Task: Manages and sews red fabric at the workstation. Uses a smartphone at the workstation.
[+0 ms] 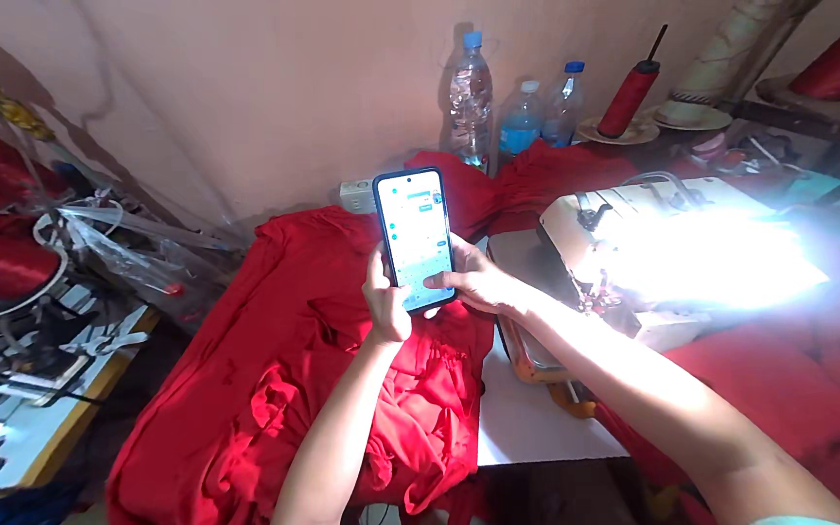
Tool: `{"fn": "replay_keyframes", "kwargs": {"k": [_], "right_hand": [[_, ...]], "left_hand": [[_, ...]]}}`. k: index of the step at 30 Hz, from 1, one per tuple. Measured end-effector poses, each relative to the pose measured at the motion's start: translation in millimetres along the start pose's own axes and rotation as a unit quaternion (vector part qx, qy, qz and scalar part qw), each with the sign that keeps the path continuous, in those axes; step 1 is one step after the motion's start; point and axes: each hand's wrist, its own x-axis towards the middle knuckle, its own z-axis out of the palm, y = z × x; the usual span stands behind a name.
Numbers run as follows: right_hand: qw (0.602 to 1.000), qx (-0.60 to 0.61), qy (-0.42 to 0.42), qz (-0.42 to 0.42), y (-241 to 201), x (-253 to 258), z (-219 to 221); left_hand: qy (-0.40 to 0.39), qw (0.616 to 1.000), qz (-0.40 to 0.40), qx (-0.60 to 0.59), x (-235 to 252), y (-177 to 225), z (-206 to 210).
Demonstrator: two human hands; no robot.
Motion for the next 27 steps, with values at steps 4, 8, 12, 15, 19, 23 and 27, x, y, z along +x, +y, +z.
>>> {"fn": "replay_keyframes", "kwargs": {"k": [4, 8, 12, 15, 19, 23, 27], "right_hand": [[1.000, 0.018, 0.000, 0.005, -1.5, -1.1, -0.2], [0.997, 0.075, -0.021, 0.021, 1.1, 2.1, -5.2], [0.995, 0.087, -0.039, 0.026, 2.0, 3.6, -8.0], [0.995, 0.086, -0.040, 0.031, 0.0, 2.8, -6.8], [0.995, 0.091, -0.031, 0.035, -1.8, 1.9, -4.4], [0.995, 0.089, -0.042, 0.030, -0.5, 2.5, -5.7], [0.993, 0.100, -0.052, 0.027, 1.6, 3.4, -8.5]], "left_hand": [[-0.003, 1.000, -0.011, -0.011, -0.1, 1.1, -0.3], [0.008, 0.999, -0.027, -0.016, 0.9, 4.3, 1.4], [0.006, 1.000, -0.016, -0.005, 0.9, 2.6, 0.9], [0.011, 1.000, -0.023, -0.017, 1.0, 4.1, 2.0], [0.013, 1.000, -0.022, -0.006, 0.8, 4.0, 1.8], [0.014, 1.000, -0.020, -0.001, 0.7, 4.7, 1.9], [0.009, 1.000, -0.022, -0.018, 0.6, 5.0, 2.0]]}}
